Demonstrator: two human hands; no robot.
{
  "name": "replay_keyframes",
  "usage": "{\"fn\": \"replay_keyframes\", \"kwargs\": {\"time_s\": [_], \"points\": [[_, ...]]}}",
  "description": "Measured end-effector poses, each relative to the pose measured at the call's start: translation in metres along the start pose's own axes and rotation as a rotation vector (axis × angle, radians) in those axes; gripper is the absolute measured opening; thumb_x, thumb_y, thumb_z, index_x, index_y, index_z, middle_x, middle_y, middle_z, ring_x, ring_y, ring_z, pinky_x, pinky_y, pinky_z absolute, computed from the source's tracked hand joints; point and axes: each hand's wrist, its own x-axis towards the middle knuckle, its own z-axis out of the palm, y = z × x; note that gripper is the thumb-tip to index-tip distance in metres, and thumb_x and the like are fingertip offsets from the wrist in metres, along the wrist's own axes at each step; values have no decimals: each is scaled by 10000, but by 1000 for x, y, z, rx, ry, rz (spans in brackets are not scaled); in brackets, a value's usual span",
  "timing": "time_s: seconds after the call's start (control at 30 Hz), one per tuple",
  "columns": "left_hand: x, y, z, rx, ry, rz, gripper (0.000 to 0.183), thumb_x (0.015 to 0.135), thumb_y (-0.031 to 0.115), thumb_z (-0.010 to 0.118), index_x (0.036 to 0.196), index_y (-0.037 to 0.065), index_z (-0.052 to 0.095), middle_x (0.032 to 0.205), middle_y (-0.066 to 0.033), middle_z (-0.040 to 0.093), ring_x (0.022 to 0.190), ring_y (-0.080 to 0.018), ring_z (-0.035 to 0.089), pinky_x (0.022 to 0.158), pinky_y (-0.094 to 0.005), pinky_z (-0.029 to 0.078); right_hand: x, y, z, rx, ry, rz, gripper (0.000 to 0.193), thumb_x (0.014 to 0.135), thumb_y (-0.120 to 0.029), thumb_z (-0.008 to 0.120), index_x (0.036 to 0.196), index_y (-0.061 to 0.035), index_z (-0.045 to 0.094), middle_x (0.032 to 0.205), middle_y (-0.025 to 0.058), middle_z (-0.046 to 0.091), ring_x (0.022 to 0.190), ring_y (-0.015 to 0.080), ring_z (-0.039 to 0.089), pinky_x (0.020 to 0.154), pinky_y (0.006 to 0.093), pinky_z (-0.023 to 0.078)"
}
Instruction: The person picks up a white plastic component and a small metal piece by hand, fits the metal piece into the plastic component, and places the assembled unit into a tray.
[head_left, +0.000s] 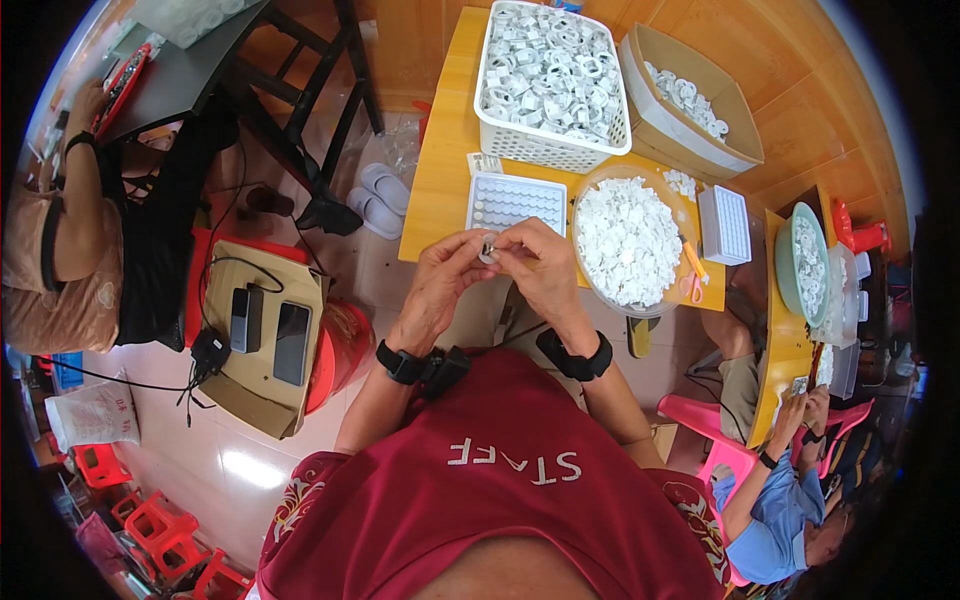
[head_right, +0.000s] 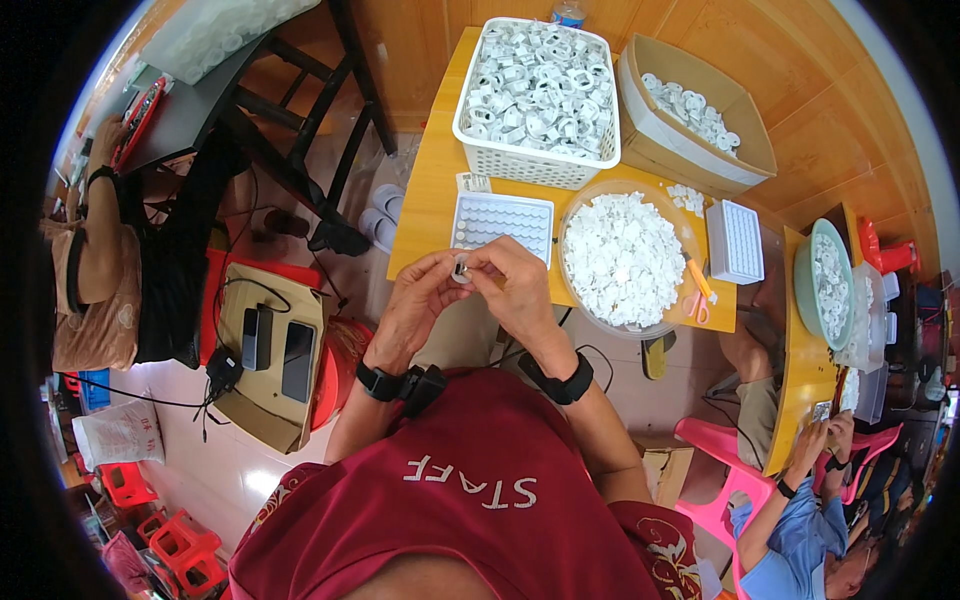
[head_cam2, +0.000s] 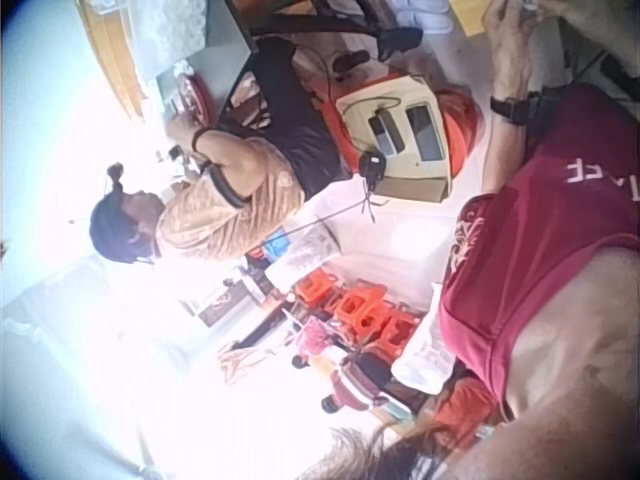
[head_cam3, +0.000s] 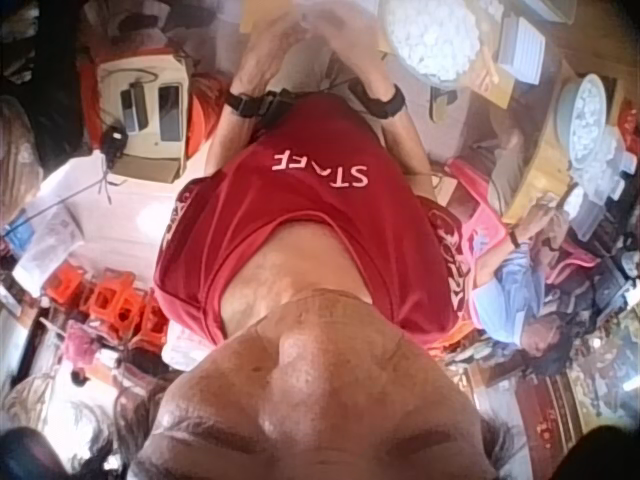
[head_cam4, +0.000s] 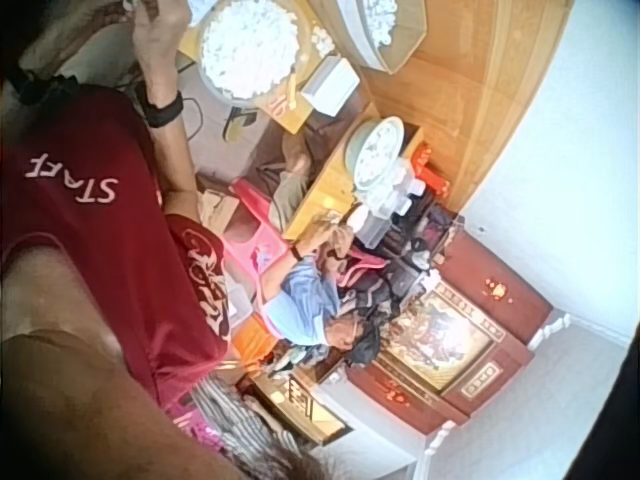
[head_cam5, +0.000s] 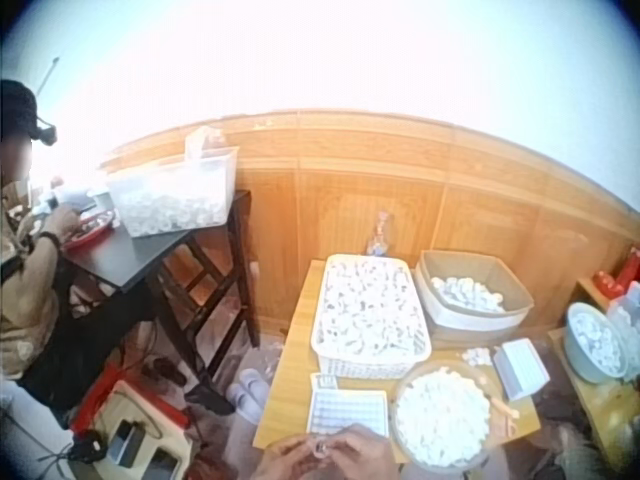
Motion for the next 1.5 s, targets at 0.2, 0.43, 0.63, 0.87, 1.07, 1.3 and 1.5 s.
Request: {"fn": "replay_keyframes", "kwargs": {"time_s": [0.2, 0.43, 0.63, 0.87, 1.07, 1.3, 1.5], "points": [[0, 2, 3, 16, -17, 25, 237, 896, 161, 511, 1057, 0, 577, 926, -73, 623, 777, -138, 609, 716, -245, 503, 1, 6, -4, -54, -45, -40, 108, 710, 57, 612, 809, 18, 597, 750, 95, 550, 668, 208, 579, 612, 271, 486], [0, 0, 7, 88, -10, 28, 241, 902, 153, 502, 1063, -8, 578, 919, -68, 621, 781, -133, 603, 726, -249, 495, -2, 10, -4, 179, -54, 90, 90, 732, 84, 582, 803, 30, 586, 739, 63, 539, 680, 170, 581, 618, 252, 493], [3, 2, 13, 178, -37, 55, 240, 900, 150, 505, 1056, -14, 585, 916, -65, 619, 788, -130, 597, 727, -245, 487, 0, 2, -14, 556, -49, 381, 61, 764, 77, 582, 807, 45, 554, 763, 69, 590, 672, 149, 608, 627, 251, 514], [0, 0, 17, 232, -12, 19, 233, 895, 132, 509, 1055, -16, 592, 913, -67, 623, 793, -132, 595, 726, -249, 487, -1, 5, -20, 627, -78, 442, 86, 752, 85, 588, 817, 42, 550, 760, 82, 602, 658, 143, 610, 608, 247, 522], [0, -5, 19, 260, -18, 63, 223, 893, 122, 510, 1035, -26, 596, 919, -81, 621, 795, -135, 596, 716, -250, 491, -6, 11, -18, 654, -23, 413, 85, 755, 72, 595, 818, 32, 553, 768, 80, 603, 637, 131, 603, 591, 243, 519], [-3, 3, 27, -67, -79, -65, 284, 914, 155, 466, 1104, -49, 523, 982, -113, 604, 816, -161, 606, 745, -251, 511, -6, -2, -34, 652, -7, 453, 100, 785, -33, 615, 877, -7, 587, 771, 44, 609, 677, 96, 589, 633, 218, 501], [-4, 4, 29, -87, -136, -67, 298, 919, 155, 456, 1132, -47, 505, 1009, -115, 594, 863, -158, 596, 761, -255, 510, -12, -19, -31, 543, 42, 354, 164, 758, 41, 603, 916, 9, 572, 763, 35, 580, 694, 82, 567, 628, 204, 485]]}}
